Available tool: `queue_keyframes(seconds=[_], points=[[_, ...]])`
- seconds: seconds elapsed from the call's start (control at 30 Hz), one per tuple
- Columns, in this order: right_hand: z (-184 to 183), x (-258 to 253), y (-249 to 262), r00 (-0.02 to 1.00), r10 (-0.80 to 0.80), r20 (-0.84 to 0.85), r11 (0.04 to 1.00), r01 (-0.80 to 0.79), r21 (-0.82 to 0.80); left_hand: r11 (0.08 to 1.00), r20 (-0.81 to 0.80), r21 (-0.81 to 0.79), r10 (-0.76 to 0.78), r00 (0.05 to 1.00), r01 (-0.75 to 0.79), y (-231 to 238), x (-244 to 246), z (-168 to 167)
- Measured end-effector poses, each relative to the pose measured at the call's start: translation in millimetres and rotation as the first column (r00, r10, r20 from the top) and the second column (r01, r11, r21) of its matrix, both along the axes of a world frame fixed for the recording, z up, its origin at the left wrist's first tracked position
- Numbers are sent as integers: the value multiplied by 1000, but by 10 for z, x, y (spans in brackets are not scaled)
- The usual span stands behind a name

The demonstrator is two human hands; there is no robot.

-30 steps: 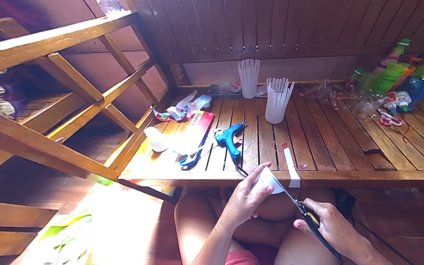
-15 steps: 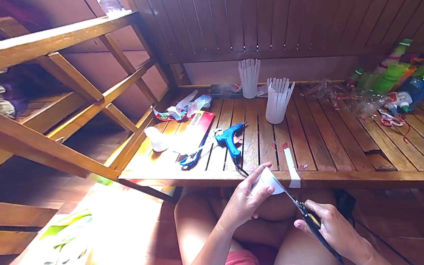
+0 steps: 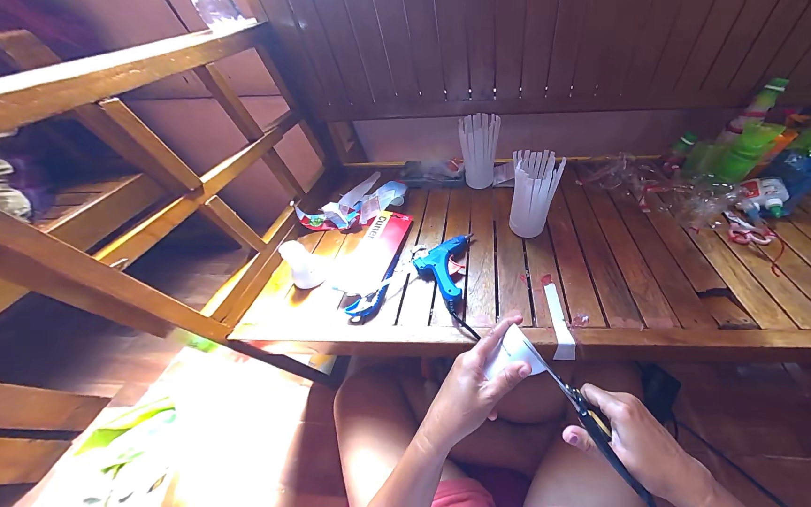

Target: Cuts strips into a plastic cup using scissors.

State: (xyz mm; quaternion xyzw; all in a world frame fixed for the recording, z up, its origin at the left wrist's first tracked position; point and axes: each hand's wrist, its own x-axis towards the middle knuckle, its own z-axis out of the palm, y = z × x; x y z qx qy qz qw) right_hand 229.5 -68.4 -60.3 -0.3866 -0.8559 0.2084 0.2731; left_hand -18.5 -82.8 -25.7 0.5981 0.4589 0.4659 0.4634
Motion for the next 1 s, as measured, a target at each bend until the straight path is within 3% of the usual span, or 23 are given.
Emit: queue_keyframes(seconds=[0.77,0.87,1.0], points=[[-62,-3,-14,997,6,-79,998,-1,65,997,-36,71,7,999,-4,-11,-10,-7],[-88,12,5,993,39,-110,999,-34,42,997,32,61,-55,998,53,-1,-67,15],[-104,37,15,988,78,-131,997,-78,6,980,182,-64,-177,967,191,67,-194,62]])
